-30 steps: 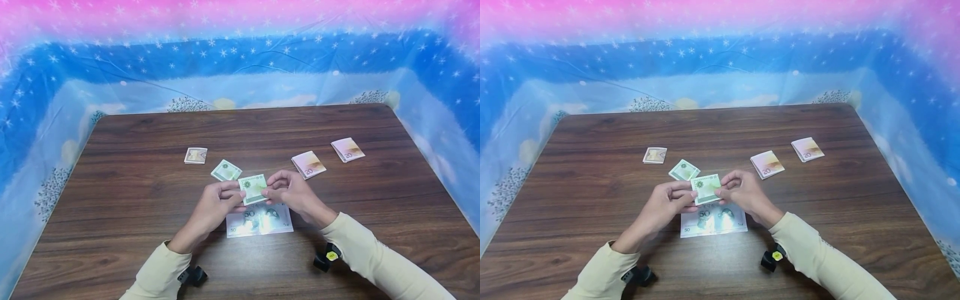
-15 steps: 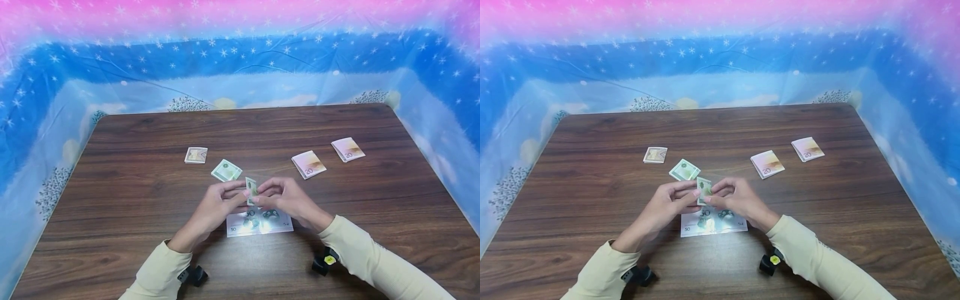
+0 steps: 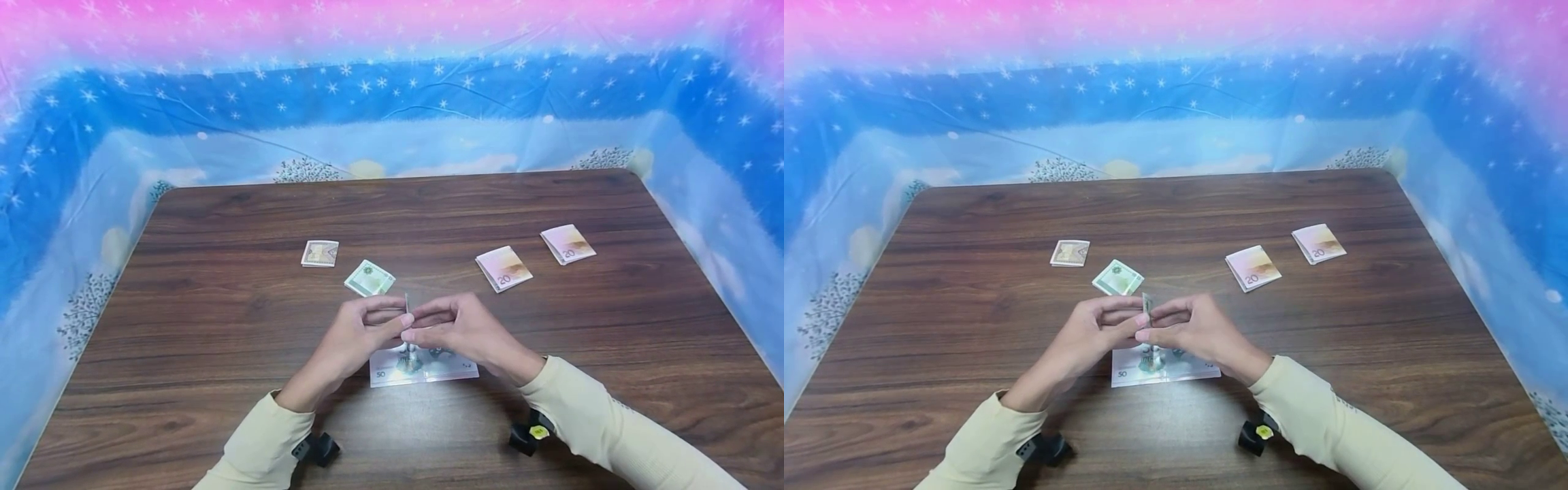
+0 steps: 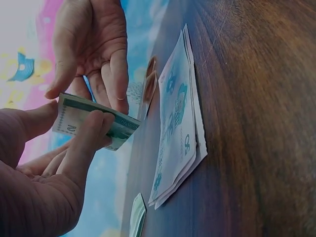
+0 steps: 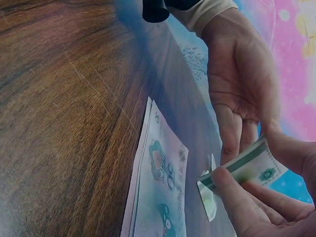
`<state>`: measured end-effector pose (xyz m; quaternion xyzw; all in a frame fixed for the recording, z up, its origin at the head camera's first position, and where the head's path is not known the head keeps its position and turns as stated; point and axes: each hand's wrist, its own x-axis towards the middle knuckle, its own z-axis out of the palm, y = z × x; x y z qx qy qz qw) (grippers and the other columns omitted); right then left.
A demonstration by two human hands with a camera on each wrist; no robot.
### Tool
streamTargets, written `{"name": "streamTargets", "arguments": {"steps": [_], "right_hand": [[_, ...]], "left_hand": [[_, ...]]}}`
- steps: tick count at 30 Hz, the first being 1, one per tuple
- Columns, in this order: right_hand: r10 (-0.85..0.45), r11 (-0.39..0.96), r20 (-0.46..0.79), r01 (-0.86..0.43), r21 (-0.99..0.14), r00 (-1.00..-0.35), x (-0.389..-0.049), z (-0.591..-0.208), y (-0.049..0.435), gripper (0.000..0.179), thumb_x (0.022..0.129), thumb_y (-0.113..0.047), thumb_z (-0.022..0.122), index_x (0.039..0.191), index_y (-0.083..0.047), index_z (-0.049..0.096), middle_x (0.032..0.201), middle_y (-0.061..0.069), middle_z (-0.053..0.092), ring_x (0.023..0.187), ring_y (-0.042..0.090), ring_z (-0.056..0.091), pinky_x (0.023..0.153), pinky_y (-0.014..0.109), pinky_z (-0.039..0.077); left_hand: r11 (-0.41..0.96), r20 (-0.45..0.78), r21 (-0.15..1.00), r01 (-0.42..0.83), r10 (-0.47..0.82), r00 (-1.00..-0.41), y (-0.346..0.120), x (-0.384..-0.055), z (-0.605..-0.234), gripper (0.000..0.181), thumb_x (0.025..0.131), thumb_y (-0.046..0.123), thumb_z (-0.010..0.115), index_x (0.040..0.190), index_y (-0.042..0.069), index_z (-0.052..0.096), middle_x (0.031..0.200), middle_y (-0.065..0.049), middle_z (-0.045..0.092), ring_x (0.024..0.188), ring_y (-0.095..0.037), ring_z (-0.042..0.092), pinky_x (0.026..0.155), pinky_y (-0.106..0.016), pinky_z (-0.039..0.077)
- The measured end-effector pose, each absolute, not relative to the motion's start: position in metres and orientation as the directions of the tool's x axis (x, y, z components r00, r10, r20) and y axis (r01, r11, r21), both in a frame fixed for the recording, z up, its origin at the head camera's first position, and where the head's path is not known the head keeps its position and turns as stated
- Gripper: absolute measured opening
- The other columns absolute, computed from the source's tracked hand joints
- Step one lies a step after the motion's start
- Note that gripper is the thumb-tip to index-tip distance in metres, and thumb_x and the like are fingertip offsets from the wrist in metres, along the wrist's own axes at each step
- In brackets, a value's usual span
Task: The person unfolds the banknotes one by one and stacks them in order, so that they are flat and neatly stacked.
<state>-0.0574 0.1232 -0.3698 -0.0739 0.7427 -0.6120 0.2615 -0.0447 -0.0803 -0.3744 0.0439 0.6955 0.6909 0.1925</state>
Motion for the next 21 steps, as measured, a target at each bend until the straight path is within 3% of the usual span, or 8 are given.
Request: {"name": "streamTargets", "arguments": {"steps": [9,15,21], "right_hand": [[-0.475,0.205,-0.286,0.211,-0.956,-0.832,-0.057,-0.367,0.126,0.048,0.087,-0.010,0.078,0.127,0.010,0.061,0.112,0.019,0.073,0.098,0.027,0.072,0.086,0.042,0.060],[-0.489,0.153,-0.277,0.232,-0.961,-0.827,-0.058,-0.366,0.132,0.048,0.084,0.005,0.062,0.131,0.015,0.054,0.113,0.026,0.070,0.095,0.032,0.072,0.084,0.037,0.060],[-0.440,0.131,-0.293,0.262,-0.956,-0.849,-0.059,-0.365,0.139,0.038,0.091,0.010,0.053,0.128,0.017,0.052,0.116,0.030,0.068,0.097,0.038,0.071,0.085,0.042,0.060]], "left_hand": [[0.077,-0.198,0.980,-0.183,0.304,-0.932,-0.082,-0.043,-0.373,0.040,0.097,0.003,0.065,0.135,-0.009,0.056,0.123,-0.026,0.067,0.112,-0.034,0.068,0.087,-0.035,0.060],[0.130,-0.187,0.978,-0.164,0.196,-0.963,-0.084,-0.041,-0.372,0.038,0.092,-0.006,0.062,0.129,-0.007,0.061,0.112,-0.026,0.071,0.100,-0.031,0.072,0.080,-0.035,0.062],[0.160,-0.143,0.980,-0.120,0.141,-0.980,-0.090,-0.042,-0.372,0.035,0.088,-0.006,0.065,0.124,-0.005,0.066,0.100,-0.022,0.074,0.088,-0.024,0.073,0.072,-0.032,0.062]]}}
